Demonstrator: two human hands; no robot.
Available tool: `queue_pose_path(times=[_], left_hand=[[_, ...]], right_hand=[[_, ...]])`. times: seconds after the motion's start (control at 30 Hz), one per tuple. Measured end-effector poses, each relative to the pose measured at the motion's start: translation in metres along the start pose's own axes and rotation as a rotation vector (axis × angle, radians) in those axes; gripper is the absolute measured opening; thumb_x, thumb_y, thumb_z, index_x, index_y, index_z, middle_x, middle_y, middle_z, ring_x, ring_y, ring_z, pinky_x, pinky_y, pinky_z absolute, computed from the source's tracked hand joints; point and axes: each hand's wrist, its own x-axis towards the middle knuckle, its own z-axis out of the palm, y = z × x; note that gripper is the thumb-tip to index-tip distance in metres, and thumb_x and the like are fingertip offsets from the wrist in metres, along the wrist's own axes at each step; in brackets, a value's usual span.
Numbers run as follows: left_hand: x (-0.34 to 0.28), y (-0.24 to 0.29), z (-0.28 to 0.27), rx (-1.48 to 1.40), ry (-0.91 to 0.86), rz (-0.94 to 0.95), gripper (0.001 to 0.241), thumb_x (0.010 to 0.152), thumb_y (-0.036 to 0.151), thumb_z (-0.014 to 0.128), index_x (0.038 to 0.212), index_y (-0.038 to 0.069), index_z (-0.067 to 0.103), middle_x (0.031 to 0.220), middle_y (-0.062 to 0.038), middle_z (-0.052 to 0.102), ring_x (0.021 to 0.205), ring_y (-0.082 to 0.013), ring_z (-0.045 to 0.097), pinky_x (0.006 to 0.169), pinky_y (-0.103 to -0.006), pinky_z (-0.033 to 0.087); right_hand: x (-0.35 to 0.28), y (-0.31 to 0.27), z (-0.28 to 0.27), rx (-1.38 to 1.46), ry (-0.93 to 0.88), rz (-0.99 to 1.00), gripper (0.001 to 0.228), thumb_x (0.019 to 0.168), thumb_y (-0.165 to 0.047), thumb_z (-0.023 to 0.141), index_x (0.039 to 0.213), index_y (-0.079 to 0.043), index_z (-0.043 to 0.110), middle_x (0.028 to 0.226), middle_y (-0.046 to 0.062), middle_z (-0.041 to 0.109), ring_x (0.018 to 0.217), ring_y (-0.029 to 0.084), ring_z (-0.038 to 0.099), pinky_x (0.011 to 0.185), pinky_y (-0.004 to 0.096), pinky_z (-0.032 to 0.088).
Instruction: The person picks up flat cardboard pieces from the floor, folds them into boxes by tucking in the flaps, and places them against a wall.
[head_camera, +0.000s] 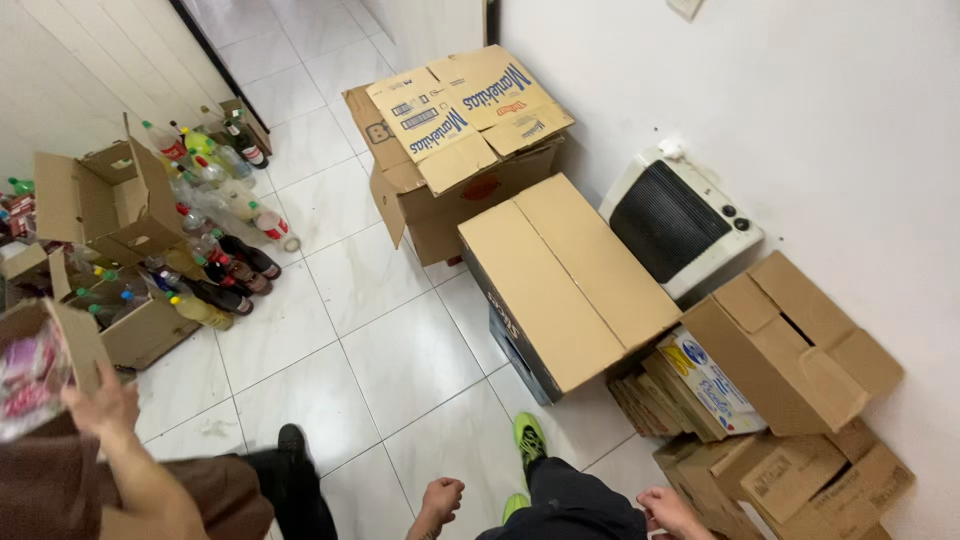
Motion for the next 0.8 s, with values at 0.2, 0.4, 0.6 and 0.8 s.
queue_pose_path(times=[0.2, 0.4, 0.6, 0.8], left_hand=[[0.029, 0.061, -0.01, -0.005, -0.057, -0.138, 0.018, 0.116, 0.028, 0.075, 0.12, 0.011, 0.082, 0.092, -0.006, 0.068, 0.066, -0.0173, 0.054, 0.064, -0.0371, 0.038], [0.101, 0.178, -0.047, 0.229, 0.016, 0.112, 0.025, 0.098, 0.022, 0.07, 0.106, 0.019, 0.093, 0.085, -0.005, 0.077, 0.067, -0.0181, 0.069, 0.043, -0.0323, 0.043], [0.159, 0.383, -0.068, 0.251, 0.121, 0.485, 0.031, 0.099, 0.034, 0.084, 0.125, 0.018, 0.092, 0.098, -0.002, 0.087, 0.088, -0.0161, 0.079, 0.088, -0.0345, 0.061], [0.149, 0.58, -0.058, 0.166, 0.089, 0.713, 0.032, 0.102, 0.03, 0.08, 0.129, 0.018, 0.09, 0.123, -0.004, 0.088, 0.116, -0.0194, 0.079, 0.109, -0.0354, 0.059]], right_hand=[[0.115, -0.052, 0.031, 0.05, -0.066, -0.211, 0.025, 0.116, -0.012, 0.071, 0.099, -0.001, 0.085, 0.084, 0.017, 0.083, 0.07, 0.025, 0.078, 0.064, 0.035, 0.059], [0.11, -0.168, 0.067, 0.036, -0.09, -0.026, 0.024, 0.11, -0.032, 0.061, 0.097, -0.026, 0.079, 0.085, -0.001, 0.062, 0.07, 0.02, 0.058, 0.074, 0.045, 0.053], [0.068, -0.311, 0.047, -0.638, -0.433, 0.059, 0.053, 0.097, -0.051, 0.055, 0.143, -0.041, 0.079, 0.139, -0.006, 0.09, 0.099, 0.018, 0.09, 0.076, 0.042, 0.075], [0.017, -0.397, 0.025, -0.53, -0.578, 0.183, 0.053, 0.11, -0.052, 0.057, 0.145, -0.018, 0.075, 0.131, 0.016, 0.087, 0.107, 0.029, 0.09, 0.087, 0.047, 0.074]])
